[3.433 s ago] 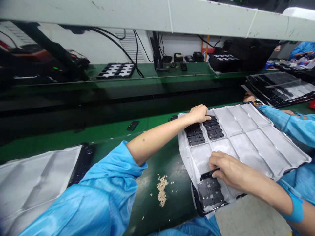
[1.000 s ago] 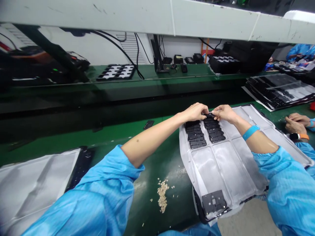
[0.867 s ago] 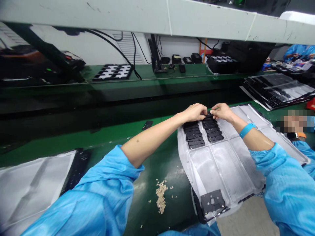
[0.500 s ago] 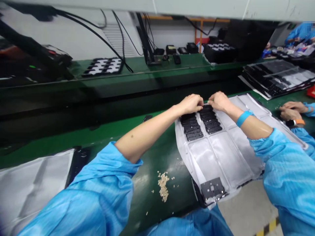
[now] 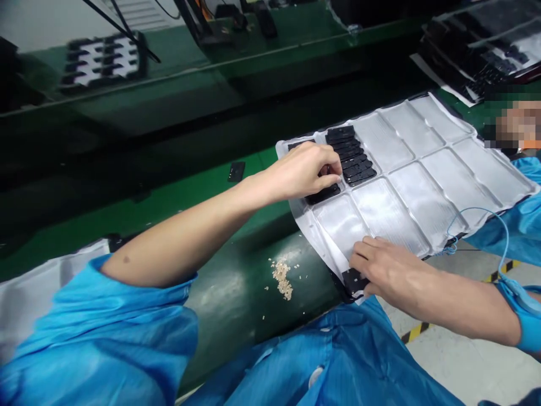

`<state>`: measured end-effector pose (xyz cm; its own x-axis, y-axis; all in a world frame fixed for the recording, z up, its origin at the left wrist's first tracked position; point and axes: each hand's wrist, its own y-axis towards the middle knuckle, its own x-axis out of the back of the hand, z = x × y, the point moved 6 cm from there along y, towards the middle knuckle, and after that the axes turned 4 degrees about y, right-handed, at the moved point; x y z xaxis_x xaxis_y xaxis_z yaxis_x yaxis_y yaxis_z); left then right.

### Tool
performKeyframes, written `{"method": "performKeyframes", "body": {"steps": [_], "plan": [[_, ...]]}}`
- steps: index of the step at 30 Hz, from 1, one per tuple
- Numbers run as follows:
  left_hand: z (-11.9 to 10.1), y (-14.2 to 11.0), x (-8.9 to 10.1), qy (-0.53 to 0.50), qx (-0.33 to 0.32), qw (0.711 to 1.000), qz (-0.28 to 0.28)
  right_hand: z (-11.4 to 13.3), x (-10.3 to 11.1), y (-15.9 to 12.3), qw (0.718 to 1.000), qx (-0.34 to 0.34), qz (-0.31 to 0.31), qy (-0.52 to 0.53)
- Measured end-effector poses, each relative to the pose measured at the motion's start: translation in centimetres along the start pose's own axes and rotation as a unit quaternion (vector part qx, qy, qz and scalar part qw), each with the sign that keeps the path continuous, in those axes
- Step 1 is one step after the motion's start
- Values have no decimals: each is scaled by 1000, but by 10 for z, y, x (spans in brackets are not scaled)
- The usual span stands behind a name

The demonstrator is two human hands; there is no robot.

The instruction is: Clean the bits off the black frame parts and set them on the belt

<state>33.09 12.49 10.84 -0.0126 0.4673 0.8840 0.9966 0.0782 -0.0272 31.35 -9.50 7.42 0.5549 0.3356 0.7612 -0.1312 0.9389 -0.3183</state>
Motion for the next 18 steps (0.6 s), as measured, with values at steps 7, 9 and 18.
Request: {"method": "performKeyframes", "body": {"steps": [7,9,18], "plan": [[-2,-11,9,31,-39,999,-21,2,28,-2,998,10,15,57],[-2,-18,11,10,-46,999,-25,4,43,-9,996,14,-14,87],[-17,-43,-5,-121,-87,988,38,-121,155,-54,948,-118,-274,-110]]}}
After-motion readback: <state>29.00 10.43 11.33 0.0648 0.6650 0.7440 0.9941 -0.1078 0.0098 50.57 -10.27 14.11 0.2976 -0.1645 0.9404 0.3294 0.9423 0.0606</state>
